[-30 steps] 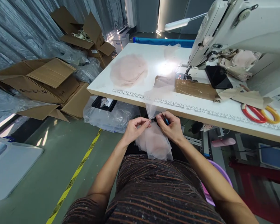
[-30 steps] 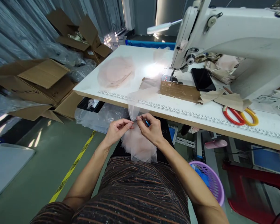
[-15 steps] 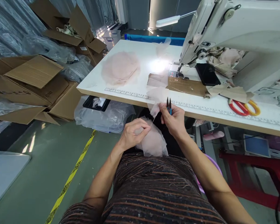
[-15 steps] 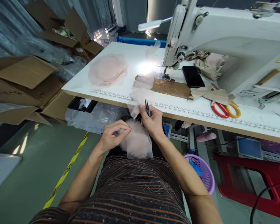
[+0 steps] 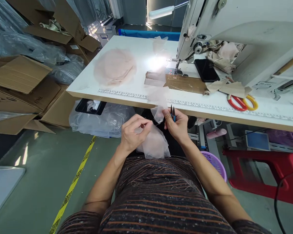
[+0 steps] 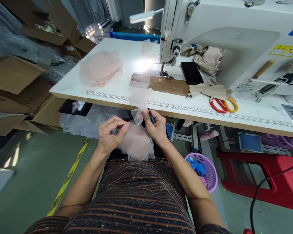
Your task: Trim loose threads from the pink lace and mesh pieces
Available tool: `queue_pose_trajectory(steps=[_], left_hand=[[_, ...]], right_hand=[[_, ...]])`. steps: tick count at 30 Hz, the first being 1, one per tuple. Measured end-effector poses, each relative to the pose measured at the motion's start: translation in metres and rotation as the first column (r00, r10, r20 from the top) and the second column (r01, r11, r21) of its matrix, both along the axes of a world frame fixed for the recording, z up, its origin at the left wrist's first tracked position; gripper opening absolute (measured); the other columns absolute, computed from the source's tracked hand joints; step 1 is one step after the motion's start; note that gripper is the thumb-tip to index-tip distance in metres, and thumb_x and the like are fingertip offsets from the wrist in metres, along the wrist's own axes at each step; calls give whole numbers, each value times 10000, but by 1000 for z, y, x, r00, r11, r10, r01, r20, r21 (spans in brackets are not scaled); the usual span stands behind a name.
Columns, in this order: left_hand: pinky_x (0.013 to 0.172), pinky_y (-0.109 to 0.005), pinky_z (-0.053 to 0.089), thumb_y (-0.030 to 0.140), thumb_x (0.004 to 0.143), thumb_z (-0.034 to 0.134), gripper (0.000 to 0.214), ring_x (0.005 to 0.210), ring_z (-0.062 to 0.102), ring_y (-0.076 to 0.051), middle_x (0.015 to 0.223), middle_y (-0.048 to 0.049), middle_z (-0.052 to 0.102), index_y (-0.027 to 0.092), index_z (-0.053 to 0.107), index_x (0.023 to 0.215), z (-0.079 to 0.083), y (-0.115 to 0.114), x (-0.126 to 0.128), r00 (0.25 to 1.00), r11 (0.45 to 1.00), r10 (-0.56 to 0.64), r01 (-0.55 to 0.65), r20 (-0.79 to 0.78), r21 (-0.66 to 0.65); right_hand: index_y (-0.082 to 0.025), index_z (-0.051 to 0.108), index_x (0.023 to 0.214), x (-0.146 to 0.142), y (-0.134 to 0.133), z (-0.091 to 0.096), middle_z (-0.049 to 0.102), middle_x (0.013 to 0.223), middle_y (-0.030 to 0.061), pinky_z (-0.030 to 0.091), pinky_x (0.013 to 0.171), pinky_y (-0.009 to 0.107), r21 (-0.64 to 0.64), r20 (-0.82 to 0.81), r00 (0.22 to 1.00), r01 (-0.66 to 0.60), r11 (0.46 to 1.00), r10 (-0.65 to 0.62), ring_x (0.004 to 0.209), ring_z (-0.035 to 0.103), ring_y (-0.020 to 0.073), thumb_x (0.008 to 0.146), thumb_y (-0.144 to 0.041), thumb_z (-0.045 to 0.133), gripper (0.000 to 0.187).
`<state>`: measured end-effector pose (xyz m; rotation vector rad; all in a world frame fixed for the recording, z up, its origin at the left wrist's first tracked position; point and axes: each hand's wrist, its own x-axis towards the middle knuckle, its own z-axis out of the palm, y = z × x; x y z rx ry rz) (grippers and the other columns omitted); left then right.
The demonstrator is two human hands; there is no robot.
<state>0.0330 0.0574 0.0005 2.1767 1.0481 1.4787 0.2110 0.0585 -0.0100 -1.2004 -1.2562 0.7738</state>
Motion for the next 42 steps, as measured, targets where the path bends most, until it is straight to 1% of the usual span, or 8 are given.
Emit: queue_pose_trajectory(steps=[11,14,19,21,27,32,35,42], left_hand=[[563,-250,385,218,848,645,96,548,469,-106,620,27,548,204,701,772,-4,-4,18,980,994,46,-64,-195,-88],[575,-254,386,193,836,599,124,554,450,-110,622,27,529,204,635,719,-7,-3,17,992,979,-23,-3,-127,-202],[592,-276,416,304,902,539,214,603,467,-137,660,0,512,209,530,709,-9,-4,7,970,896,-200,238,137,-375],[610,-287,434,339,932,523,248,634,492,-148,684,-13,527,206,547,724,-9,-5,6,976,917,-161,202,144,-344],[648,-271,473,334,887,667,168,715,591,-146,800,-27,623,205,747,959,-13,-3,14,988,996,49,-58,-144,-60],[630,-265,455,233,895,617,129,681,578,-138,758,-24,615,198,725,833,-21,1,20,975,996,87,-87,-204,6],[616,-262,453,220,874,612,114,660,550,-132,758,-14,600,203,671,778,-19,0,19,990,998,36,-43,-136,-54],[707,-324,496,332,899,598,204,753,563,-173,797,-41,583,212,611,734,-14,-4,7,971,956,-208,227,118,-185]], right_hand=[[-192,702,918,-5,-5,-7,684,746,26,472,624,268,183,274,959,13,983,-64,623,577,139,965,-416,551,274],[-201,699,924,-5,-5,-7,688,759,28,478,637,276,181,290,952,45,982,-97,638,585,148,968,-416,547,267],[-206,683,913,-4,-4,-11,682,757,28,489,644,286,152,201,976,58,987,-88,675,624,166,973,-441,544,280],[-205,684,924,-4,-5,-12,681,749,28,494,637,286,116,194,978,48,992,-70,675,631,170,970,-463,542,298],[-195,707,941,-5,-7,-12,709,787,40,496,652,277,166,260,961,55,985,-98,660,609,157,956,-417,557,268],[-202,717,951,-7,-6,-12,727,804,44,501,666,280,176,306,945,67,982,-119,658,611,160,952,-377,555,238],[-203,717,947,-8,-6,-12,722,790,40,499,661,278,164,304,944,83,983,-130,653,613,161,954,-393,552,251],[-205,707,915,-6,-3,-15,695,746,33,484,628,273,136,303,939,124,983,-161,621,596,159,965,-424,536,282]])
